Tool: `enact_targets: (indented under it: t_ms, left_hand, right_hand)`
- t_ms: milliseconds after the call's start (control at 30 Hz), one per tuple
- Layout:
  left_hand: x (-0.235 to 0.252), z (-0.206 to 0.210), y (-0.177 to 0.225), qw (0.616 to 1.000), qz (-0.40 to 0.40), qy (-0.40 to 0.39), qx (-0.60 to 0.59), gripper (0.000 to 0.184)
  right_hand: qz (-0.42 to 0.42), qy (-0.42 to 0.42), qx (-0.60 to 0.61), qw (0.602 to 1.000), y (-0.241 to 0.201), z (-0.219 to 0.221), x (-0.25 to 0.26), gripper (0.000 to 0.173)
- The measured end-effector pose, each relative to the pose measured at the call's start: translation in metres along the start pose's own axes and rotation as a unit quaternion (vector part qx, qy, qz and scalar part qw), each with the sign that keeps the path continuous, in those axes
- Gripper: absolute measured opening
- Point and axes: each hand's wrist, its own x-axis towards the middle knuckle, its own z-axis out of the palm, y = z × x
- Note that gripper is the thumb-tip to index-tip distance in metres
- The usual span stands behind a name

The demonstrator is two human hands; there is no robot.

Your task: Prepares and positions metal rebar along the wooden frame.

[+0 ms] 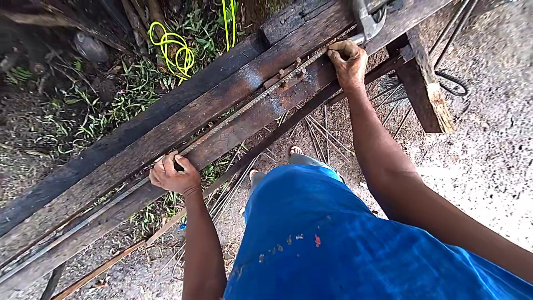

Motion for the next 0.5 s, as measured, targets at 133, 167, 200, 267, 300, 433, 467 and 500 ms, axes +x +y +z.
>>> enact_targets:
  t_ms: [133, 167, 200, 267, 300, 433, 467, 500]
  left_hand:
    - [0.000, 0.002, -0.003, 1.000, 0.002, -0.003, 0.001, 0.039]
    - [0.001, 0.003, -0.004, 1.000, 0.002, -0.004, 0.000, 0.039]
    - [0.001, 0.002, -0.004, 1.000, 0.004, -0.004, -0.003, 0.038]
    - [0.001, 0.000, -0.003, 1.000, 0.003, -0.006, -0.008, 0.037]
    - [0.001, 0.000, -0.002, 1.000, 0.004, -0.004, -0.009, 0.036]
    - [0.000, 0.001, -0.004, 1.000, 0.014, 0.000, -0.006, 0.035]
    - [0.000, 0.001, -0.004, 1.000, 0.019, 0.002, -0.006, 0.035]
    - [0.000, 0.001, -0.004, 1.000, 0.020, 0.002, -0.004, 0.034]
  right_hand:
    - [0.045, -0.001, 0.195, 0.980, 0.002, -0.016, -0.007, 0.015]
    - [0.069, -0.002, 0.243, 0.968, -0.001, -0.024, -0.014, 0.016]
    - [0.093, -0.008, 0.274, 0.957, -0.004, -0.033, -0.026, 0.015]
    - [0.143, -0.028, 0.295, 0.944, -0.006, -0.055, -0.056, 0.014]
    - [0.172, -0.038, 0.295, 0.939, -0.004, -0.067, -0.074, 0.014]
    - [0.350, -0.014, 0.229, 0.908, 0.020, -0.102, -0.152, 0.020]
    - [0.400, 0.001, 0.199, 0.894, 0.029, -0.107, -0.173, 0.025]
    - [0.446, 0.015, 0.167, 0.879, 0.037, -0.112, -0.195, 0.030]
